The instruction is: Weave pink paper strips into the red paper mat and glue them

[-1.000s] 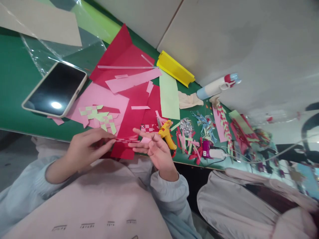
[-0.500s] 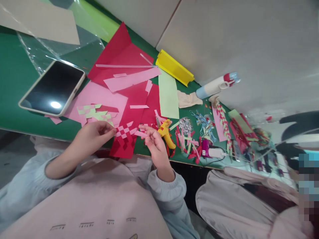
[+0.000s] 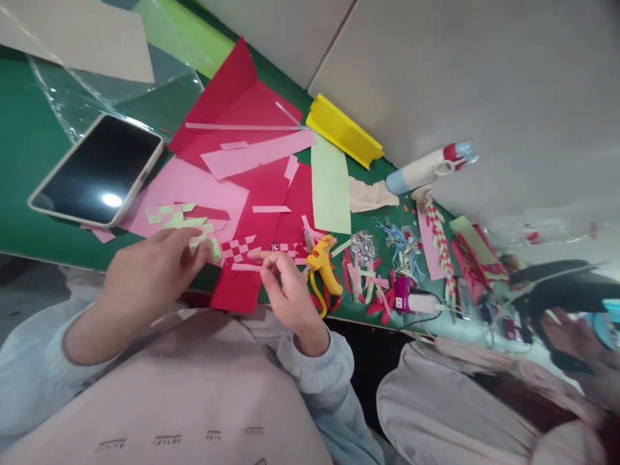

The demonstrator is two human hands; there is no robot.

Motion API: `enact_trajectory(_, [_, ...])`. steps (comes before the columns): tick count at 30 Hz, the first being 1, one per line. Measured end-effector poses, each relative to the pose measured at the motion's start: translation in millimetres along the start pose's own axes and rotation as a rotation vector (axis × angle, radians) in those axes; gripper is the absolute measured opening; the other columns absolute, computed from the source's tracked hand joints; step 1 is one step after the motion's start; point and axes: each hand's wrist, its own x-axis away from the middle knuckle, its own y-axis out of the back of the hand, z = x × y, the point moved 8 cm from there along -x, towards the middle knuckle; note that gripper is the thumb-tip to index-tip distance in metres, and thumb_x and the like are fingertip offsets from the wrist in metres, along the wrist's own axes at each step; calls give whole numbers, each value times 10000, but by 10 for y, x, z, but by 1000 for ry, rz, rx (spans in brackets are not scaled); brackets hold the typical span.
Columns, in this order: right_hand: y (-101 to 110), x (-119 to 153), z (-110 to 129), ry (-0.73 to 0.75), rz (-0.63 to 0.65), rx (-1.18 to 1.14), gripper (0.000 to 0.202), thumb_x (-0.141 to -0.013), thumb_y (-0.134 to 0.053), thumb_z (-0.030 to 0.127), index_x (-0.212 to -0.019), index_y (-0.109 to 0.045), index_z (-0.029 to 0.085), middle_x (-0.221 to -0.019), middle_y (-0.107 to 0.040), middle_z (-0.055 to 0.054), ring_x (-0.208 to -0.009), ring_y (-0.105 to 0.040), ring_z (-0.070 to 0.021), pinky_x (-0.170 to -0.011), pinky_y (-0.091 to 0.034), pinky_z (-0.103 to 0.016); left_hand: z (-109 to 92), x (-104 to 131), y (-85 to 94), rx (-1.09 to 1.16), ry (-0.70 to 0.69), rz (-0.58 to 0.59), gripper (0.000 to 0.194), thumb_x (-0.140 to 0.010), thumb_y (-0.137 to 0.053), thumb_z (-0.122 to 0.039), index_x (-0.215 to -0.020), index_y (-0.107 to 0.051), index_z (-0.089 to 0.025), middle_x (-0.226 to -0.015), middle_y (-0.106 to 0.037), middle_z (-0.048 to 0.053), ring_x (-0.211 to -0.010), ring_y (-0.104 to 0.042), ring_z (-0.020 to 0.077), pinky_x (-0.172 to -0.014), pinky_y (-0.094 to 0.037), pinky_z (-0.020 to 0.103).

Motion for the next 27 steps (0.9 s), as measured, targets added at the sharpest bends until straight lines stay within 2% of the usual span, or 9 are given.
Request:
enact_trajectory(3, [-130,-70,103,99,72,118,106,-1032,-422,257,-949,-485,240,-1301,-679,-105,-1260,-576,-217,-1076,-446,-420,1,112,10,8,-232,-116,329,-1024,-380,-353,-1048,-672,-204,-966,-719,47,-825,-650,194,-710,-469,352])
enact_trajectory(6, [-254,-130,133,152,91,204,113,-1034,-403,230,-1000,-510,227,-1376,-643,-120,-1399,-480,-235,-1150,-397,-456,-53,249,-42,0,-476,-176,194,-978,-500,-224,-1100,-649,-196,-1084,-723,49,-989,-639,221,-869,-502,394])
enact_trajectory(9, [-349,-159,115,166,115,264,152,-1031,-390,201,-1085,-532,215,-1409,-622,-126,-1456,-424,-245,-1177,-377,-481,-99,348,-89,-53,-610,-208,278,-934,-579,-186,-1211,-609,-174,-1217,-708,96,-1085,-618,278,-886,-497,427])
enact_trajectory(14, [-415,-148,110,167,165,284,209,-1032,-389,199,-1167,-549,211,-1368,-651,-124,-1462,-424,-240,-1180,-384,-493,-129,391,-131,-51,-653,-210,355,-928,-586,-228,-1263,-581,-111,-1251,-686,163,-1118,-599,323,-921,-482,456])
enact_trajectory(20, [-416,-137,143,177,161,303,239,-1030,-383,192,-1186,-564,200,-1357,-658,-125,-1448,-441,-235,-1172,-403,-476,-86,389,-201,-34,-623,-172,402,-922,-581,-200,-1320,-556,-146,-1306,-669,147,-1151,-592,317,-951,-468,459])
enact_trajectory(27, [-444,-146,174,180,158,362,228,-1028,-385,189,-1161,-569,175,-1402,-629,-142,-1439,-447,-243,-1181,-398,-458,-108,386,-174,-46,-622,-202,384,-929,-579,-218,-1306,-562,-149,-1279,-684,143,-1119,-609,317,-936,-467,452])
